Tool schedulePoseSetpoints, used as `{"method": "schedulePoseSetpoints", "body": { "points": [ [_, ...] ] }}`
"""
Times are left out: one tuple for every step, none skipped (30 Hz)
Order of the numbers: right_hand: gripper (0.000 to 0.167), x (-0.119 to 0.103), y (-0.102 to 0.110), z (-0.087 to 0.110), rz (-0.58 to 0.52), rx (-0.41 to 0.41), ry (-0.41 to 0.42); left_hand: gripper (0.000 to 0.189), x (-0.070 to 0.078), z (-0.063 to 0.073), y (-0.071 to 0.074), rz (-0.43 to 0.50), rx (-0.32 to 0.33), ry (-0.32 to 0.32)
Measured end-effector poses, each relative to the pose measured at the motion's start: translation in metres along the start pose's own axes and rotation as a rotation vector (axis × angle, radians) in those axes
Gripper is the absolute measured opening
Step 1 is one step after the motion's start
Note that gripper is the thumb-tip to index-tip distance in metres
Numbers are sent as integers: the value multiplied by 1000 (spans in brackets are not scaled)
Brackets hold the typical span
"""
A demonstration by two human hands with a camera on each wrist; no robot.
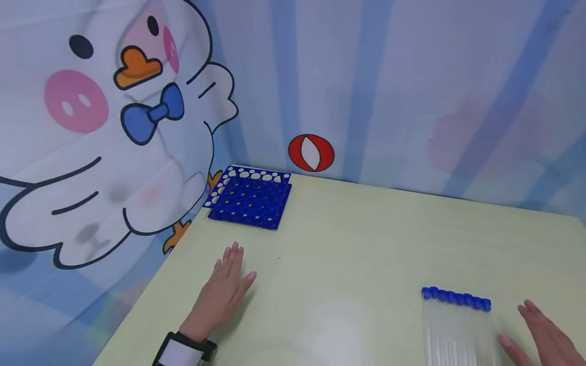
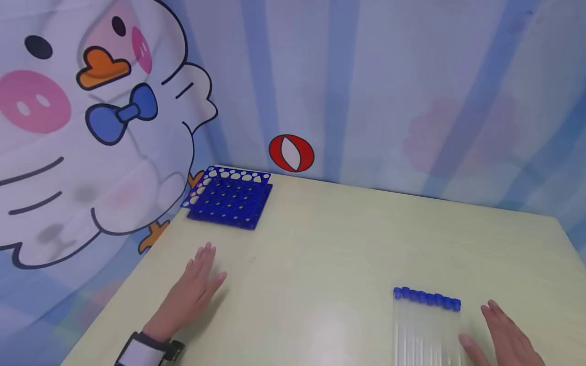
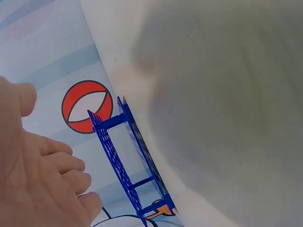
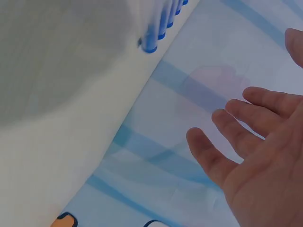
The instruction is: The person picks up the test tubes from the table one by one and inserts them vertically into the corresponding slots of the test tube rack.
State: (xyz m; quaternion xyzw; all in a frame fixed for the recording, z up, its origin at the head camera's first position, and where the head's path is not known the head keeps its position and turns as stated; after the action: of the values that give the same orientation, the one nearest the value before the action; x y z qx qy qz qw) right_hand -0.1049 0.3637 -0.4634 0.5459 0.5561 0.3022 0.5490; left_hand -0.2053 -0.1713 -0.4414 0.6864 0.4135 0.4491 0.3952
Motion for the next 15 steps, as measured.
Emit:
{"method": "schedulePoseSetpoints", "body": {
  "points": [
    [88,-5,1,-2,-9,-5,17,67,0,-3,1,-4,-2,-8],
    [86,-10,1,-5,-18,-21,35,66,0,-6,2,-7,1,-16],
    [83,-15,1,-8,-25,-43,56,64,-1,-9,4,-3,9,-20],
    [79,-22,1,-10,-34,-58,82,61,-2,-13,5,3,16,-16],
    [77,-28,1,-13,-41,-82,100,59,-4,-17,7,20,21,-6],
    [74,-35,1,-15,-49,-97,117,56,-6,-21,8,49,24,17],
    [72,-43,1,-17,-59,-121,134,51,-8,-26,9,87,25,44],
    [70,-51,0,-19,-71,-153,142,47,-11,-31,11,130,32,72],
    [67,-60,-1,-20,-93,-170,156,42,-13,-36,12,176,38,104],
    [65,-70,-1,-22,-117,-192,160,37,-16,-41,13,224,45,136],
    [64,-80,-3,-24,-150,-216,167,33,-19,-45,13,289,46,176],
    [61,-90,-3,-26,-189,-234,169,29,-21,-50,14,357,51,216],
    [59,-101,-5,-28,-230,-258,169,26,-24,-54,14,438,55,256],
    [57,-112,-7,-31,-269,-272,166,25,-27,-58,12,539,54,308],
    [53,-124,-9,-34,-320,-269,178,24,-30,-61,10,649,51,365]
  ]
}}
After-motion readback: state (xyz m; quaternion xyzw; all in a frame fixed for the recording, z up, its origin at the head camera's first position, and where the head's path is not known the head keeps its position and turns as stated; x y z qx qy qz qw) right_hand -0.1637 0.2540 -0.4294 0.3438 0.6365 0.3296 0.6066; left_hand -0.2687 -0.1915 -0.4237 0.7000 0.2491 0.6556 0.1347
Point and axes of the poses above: each hand's wrist, its own z-axis away from the middle knuckle, its own y-axis out of the back of the hand, x = y × z, the point moved 8 cm from there along -z, towards the middle knuckle, and after that the axes turned 9 degrees about x, right-handed, at the moved point
